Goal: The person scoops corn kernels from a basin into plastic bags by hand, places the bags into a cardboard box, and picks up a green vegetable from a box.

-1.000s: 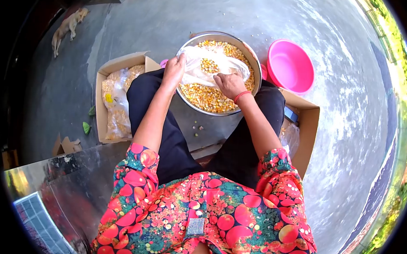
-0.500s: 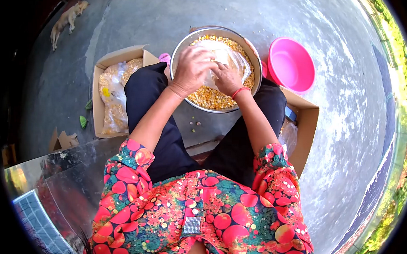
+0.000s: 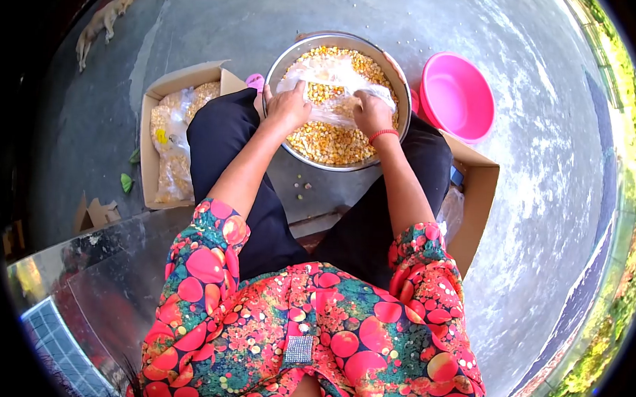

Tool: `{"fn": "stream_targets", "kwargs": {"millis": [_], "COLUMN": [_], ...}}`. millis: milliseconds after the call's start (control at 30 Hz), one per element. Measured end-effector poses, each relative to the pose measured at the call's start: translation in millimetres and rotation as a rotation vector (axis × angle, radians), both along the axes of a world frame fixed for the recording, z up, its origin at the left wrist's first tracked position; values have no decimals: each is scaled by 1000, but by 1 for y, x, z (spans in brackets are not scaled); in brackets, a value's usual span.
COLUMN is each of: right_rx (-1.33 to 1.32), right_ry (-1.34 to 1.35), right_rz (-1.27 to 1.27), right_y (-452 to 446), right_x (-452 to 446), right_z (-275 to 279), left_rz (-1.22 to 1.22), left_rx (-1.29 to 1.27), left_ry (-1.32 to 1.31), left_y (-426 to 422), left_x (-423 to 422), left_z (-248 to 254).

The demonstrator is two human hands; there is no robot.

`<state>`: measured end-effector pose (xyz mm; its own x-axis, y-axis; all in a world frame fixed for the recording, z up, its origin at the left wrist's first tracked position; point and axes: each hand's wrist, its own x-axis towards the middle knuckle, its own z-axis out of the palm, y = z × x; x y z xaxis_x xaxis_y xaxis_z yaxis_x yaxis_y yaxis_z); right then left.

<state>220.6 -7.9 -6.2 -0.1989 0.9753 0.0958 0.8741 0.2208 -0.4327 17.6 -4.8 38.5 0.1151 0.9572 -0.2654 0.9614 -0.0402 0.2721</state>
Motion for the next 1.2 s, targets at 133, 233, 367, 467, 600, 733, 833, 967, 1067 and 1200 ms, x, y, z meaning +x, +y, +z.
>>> {"fn": "stream_targets", "kwargs": {"millis": [133,233,367,467,600,733,833,967,1067,1200], "right_rx": [6,-101,-148,-93,-307,-276,-626,-1067,-1090,-997], "right_ry": [292,179,-80,94,-106,-11,253,646,906,1133], "right_rz": [317,566,566,600,612,604,461,95,-12,-225], "right_y": [-14,-36,-48,-45,-46,-41,-38,-36,-35,-28], "right_x": [-36,-55,-65,-59,-50,-40,-28,-12,3,10], "right_z": [30,20,-8,-24,-9,-26,-18,23,22,18], "left_rz": [8,-6,-23,-57,-92,-85,-216,45,134,107], "left_rx": [108,150,310,409,487,504,541,176,48,165], "left_ry": [-52,-118,-253,-354,-307,-328,-355,-306,-273,-268], "left_y": [1,1,-1,-1,0,-7,-10,-5,-6,-3], "left_x": [0,5,8,7,5,3,4,1,1,0], "left_z": [-16,-20,-14,-13,-9,-14,-20,-30,-12,-24]}}
